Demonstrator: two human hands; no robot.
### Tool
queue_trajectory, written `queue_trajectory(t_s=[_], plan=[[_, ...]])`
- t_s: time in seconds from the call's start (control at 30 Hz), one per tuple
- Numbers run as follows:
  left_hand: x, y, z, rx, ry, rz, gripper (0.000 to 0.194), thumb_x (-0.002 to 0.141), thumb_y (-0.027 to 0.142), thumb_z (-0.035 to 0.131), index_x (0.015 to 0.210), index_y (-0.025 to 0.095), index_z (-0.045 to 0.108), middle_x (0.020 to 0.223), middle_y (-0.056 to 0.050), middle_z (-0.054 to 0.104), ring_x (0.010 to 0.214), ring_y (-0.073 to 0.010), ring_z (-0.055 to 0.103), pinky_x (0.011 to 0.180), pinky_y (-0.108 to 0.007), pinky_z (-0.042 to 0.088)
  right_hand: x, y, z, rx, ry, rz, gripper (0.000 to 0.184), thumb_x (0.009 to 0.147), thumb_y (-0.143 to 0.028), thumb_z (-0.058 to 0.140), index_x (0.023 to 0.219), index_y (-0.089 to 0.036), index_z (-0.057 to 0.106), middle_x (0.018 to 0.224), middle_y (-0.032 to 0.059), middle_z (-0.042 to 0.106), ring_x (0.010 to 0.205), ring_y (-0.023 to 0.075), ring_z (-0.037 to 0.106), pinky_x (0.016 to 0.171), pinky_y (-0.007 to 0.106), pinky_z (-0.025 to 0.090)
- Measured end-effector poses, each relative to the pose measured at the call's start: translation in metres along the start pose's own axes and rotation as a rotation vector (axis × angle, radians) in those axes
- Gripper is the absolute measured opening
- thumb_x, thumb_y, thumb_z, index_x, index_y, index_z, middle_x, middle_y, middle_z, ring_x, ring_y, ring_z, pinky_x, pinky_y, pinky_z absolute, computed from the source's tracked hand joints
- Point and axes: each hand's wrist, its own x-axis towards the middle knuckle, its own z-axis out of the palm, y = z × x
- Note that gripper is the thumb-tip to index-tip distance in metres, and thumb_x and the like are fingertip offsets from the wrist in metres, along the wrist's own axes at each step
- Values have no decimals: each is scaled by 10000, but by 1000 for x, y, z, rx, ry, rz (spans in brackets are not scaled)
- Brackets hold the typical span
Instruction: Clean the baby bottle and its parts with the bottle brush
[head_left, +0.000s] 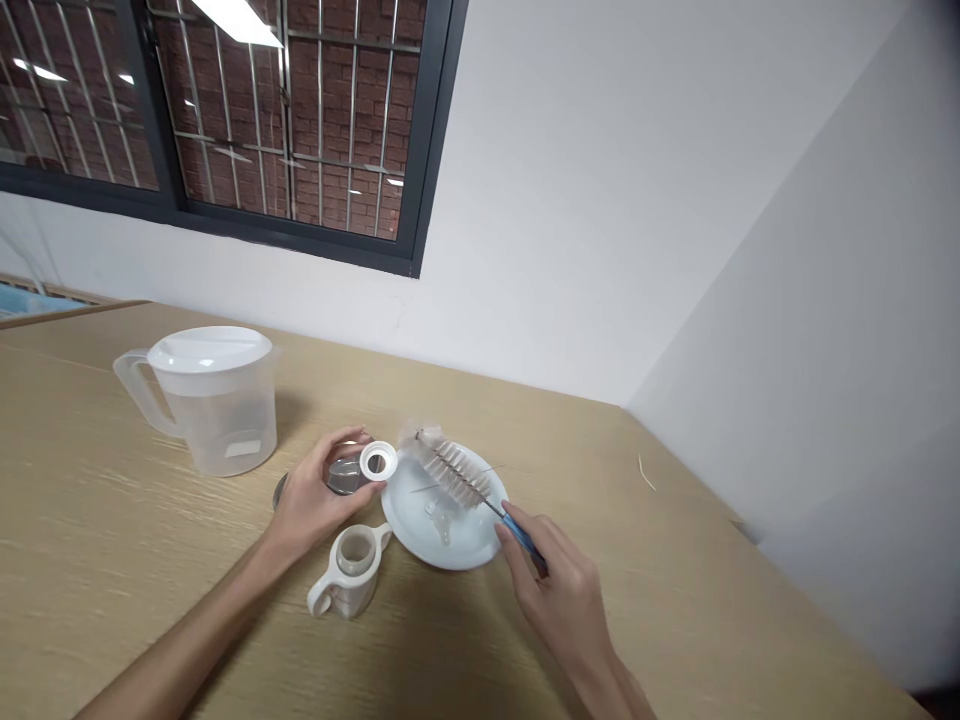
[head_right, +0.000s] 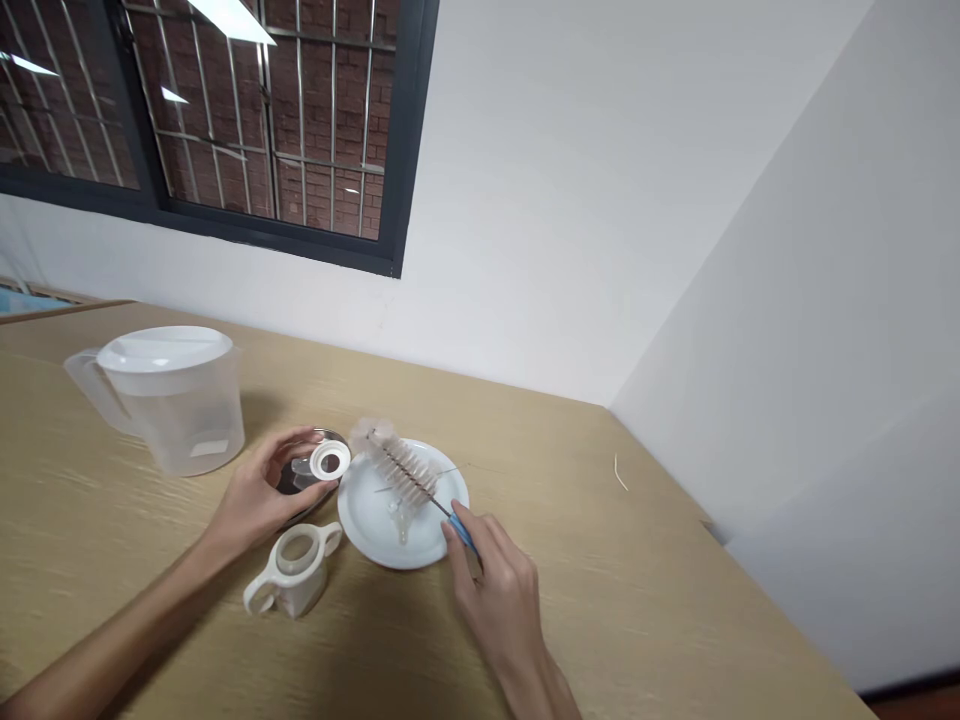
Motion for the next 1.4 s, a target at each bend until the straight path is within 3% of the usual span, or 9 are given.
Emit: queue_trajectory(t_s=[0.13, 0.43, 0.73, 0.87, 1.1, 1.4], plan=[[0, 0, 1, -69, 17, 12, 647, 710, 331, 836, 1274, 252, 529, 1132, -66, 726, 1076, -252, 700, 993, -441, 561, 1, 0, 0, 6, 5, -29, 249, 949, -195, 604, 1192, -173, 653, 862, 42, 695, 702, 126, 650, 621, 228, 508], [-2, -1, 4, -174, -18, 37, 712, 705, 272, 850, 1303, 251, 464, 1214, -99, 687, 1111, -265, 689, 1015, -476, 550, -2, 0, 2, 34, -24, -67, 285, 950, -169, 604, 1231, -173, 647, 816, 27, 656, 618, 99, 592, 569, 213, 461], [-4, 3, 4, -193, 38, 63, 730, 697, 250, 854, 1301, 273, 445, 1163, -65, 665, 1113, -255, 684, 1027, -459, 540, 2, 0, -2, -33, -47, -169, 299, 953, -145, 598, 1245, -164, 657, 831, 38, 672, 625, 83, 592, 595, 190, 453], [-4, 5, 4, -175, 19, 106, 696, 726, 245, 838, 1301, 269, 447, 1162, -64, 671, 1124, -242, 677, 1027, -441, 542, 3, 2, -5, -35, -62, -204, 302, 955, -126, 586, 1245, -173, 658, 889, 50, 706, 710, 91, 646, 646, 183, 463], [-9, 0, 3, -2, -4, 152, 622, 804, 278, 784, 1326, 272, 445, 1158, -56, 712, 1130, -232, 676, 1033, -447, 531, 3, 5, -8, -112, -73, -230, 274, 965, -127, 555, 1205, -177, 678, 867, 39, 716, 674, 87, 647, 609, 189, 436], [-11, -2, 5, 61, 26, 185, 622, 799, 328, 786, 1315, 289, 440, 1147, -58, 725, 1119, -246, 691, 1017, -457, 538, 5, 3, -11, -224, -55, -280, 275, 976, -131, 517, 1185, -191, 685, 849, 40, 742, 659, 98, 659, 601, 205, 441]])
